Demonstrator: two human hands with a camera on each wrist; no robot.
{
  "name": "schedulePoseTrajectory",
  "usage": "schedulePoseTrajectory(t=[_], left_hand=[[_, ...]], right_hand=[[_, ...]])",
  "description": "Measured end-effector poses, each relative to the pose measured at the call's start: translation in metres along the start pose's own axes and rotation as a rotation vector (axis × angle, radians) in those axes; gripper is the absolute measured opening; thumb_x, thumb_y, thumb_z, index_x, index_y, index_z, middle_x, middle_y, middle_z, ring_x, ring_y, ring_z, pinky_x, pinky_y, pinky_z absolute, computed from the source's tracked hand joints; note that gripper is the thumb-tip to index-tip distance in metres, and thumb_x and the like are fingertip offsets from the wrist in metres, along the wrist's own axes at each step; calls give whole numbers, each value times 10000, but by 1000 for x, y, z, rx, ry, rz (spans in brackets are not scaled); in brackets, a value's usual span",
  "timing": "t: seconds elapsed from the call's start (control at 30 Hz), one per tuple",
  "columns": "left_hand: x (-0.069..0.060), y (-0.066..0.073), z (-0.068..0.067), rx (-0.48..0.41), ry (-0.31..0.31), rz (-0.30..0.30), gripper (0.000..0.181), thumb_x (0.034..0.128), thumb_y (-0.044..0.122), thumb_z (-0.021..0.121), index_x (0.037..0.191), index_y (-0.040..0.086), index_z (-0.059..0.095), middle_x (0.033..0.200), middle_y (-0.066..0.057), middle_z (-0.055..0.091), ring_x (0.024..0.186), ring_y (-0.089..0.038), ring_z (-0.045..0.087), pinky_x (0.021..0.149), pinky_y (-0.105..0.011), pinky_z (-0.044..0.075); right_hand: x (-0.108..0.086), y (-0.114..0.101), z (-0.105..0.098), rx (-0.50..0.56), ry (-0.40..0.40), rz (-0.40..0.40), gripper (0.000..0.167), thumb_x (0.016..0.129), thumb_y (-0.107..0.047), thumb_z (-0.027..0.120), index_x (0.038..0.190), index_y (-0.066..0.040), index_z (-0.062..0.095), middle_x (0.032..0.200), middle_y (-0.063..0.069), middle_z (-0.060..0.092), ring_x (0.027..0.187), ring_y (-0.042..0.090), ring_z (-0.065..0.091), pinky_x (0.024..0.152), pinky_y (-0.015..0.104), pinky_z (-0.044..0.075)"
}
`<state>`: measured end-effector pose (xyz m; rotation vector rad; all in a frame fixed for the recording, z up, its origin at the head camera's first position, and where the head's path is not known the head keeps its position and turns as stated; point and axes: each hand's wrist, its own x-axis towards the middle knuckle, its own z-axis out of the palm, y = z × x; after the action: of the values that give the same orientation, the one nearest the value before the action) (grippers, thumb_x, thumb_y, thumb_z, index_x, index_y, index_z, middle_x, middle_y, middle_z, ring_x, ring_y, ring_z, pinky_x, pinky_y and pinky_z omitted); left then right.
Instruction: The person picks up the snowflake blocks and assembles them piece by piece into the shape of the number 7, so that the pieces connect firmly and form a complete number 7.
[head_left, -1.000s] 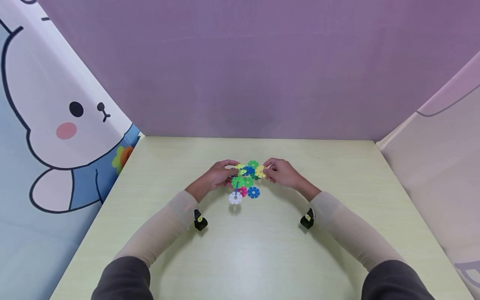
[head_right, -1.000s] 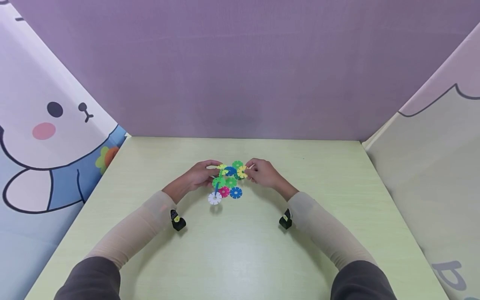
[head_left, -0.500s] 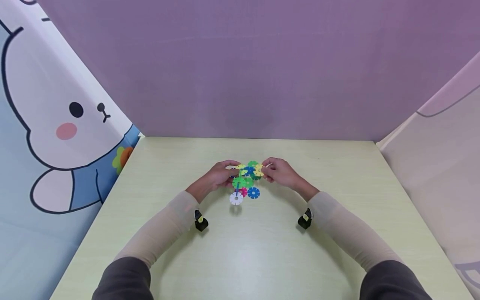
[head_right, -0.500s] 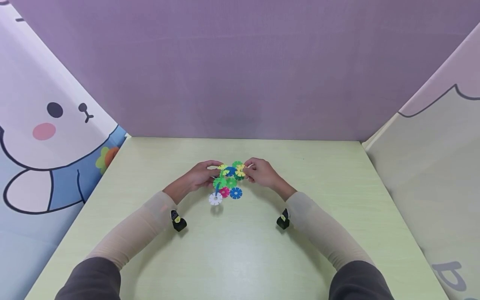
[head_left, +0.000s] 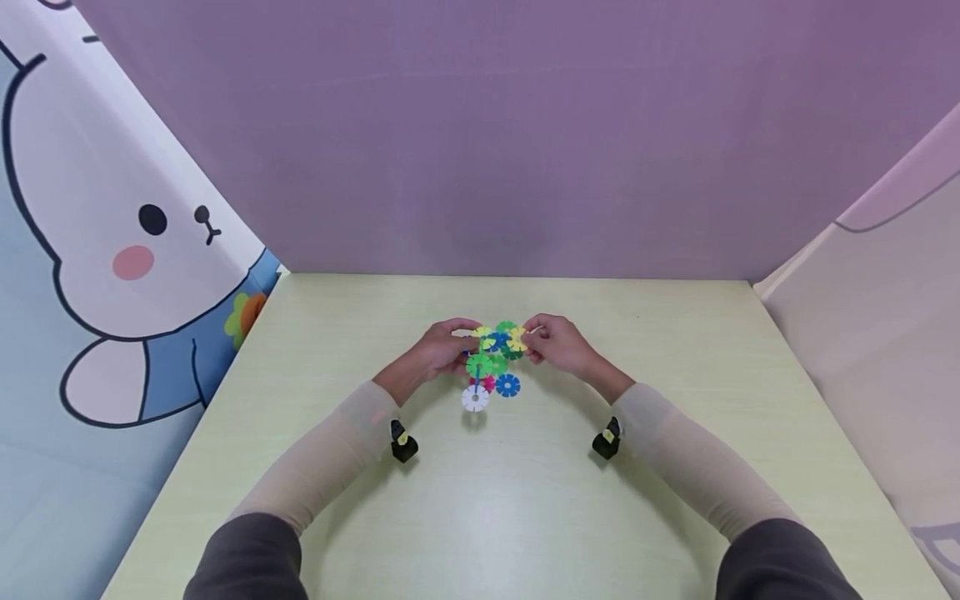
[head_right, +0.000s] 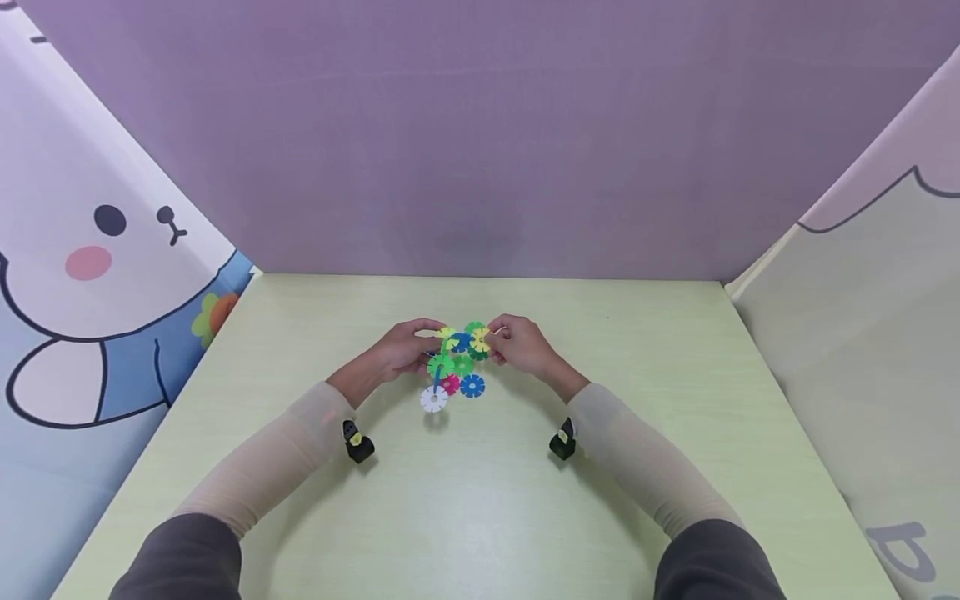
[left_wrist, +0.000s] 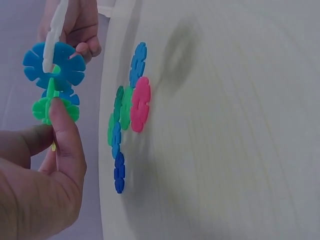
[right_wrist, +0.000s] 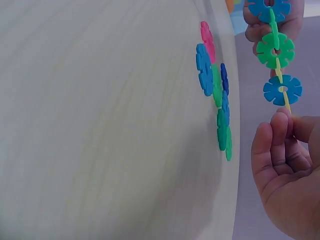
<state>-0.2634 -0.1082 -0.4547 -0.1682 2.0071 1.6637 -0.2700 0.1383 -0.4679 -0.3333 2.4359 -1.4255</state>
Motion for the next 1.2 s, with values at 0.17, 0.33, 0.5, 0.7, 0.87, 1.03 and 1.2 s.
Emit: schedulePoseTrajectory(t=[0.17, 0.33, 0.5, 0.7, 0.87, 1.03, 1.2], left_hand=[[0, 0, 0, 7, 14, -4, 429, 1018, 182, 627, 1441, 181, 552, 994, -77, 675, 647, -150, 636, 675, -350, 602], [0, 0, 2, -4, 30, -1, 407, 1017, 180, 628, 1419, 191, 569, 993, -81, 689, 642, -149, 647, 660, -338, 608], [0, -1, 3, -14, 41, -4, 399, 1016, 172, 629, 1411, 199, 578, 970, -70, 696, 632, -143, 640, 617, -305, 592], [0, -1, 3, -31, 47, 3, 398, 1011, 151, 633, 1403, 197, 583, 955, -67, 701, 650, -144, 634, 609, -295, 582], [0, -1, 3, -22, 47, -1, 398, 1013, 160, 632, 1406, 196, 581, 945, -64, 707, 641, -144, 642, 612, -300, 590], [-1, 0, 1, -16, 31, -7, 404, 1015, 177, 632, 1415, 197, 572, 931, -54, 710, 623, -142, 658, 613, -305, 589], [-1, 0, 0, -16, 13, -3, 419, 1018, 182, 628, 1430, 188, 557, 929, -48, 709, 625, -136, 664, 609, -299, 583]], right_hand=[[0, -1, 1, 19, 6, 11, 223, 1029, -132, 600, 1207, 2, 598, 956, 233, 719, 748, 188, 687, 756, 387, 625], [0, -3, 1, 42, 13, 38, 209, 1033, -141, 598, 1199, -15, 601, 963, 222, 711, 776, 218, 693, 783, 410, 627], [0, -5, 2, 62, 23, 47, 196, 1035, -141, 593, 1189, -20, 602, 954, 208, 714, 814, 276, 707, 786, 416, 626], [1, -8, 6, 83, 31, 42, 161, 1032, -126, 588, 1160, -29, 586, 887, 149, 718, 799, 276, 713, 780, 420, 628], [1, -6, 8, 90, 19, 47, 139, 1031, -124, 592, 1141, -42, 575, 859, 125, 716, 762, 222, 701, 769, 402, 627], [0, -7, 6, 67, -1, 38, 165, 1032, -132, 594, 1160, -30, 570, 866, 136, 721, 731, 172, 684, 739, 353, 626], [-1, -8, 4, 45, -5, 35, 179, 1027, -139, 605, 1163, -24, 581, 891, 181, 725, 722, 165, 674, 724, 350, 628]])
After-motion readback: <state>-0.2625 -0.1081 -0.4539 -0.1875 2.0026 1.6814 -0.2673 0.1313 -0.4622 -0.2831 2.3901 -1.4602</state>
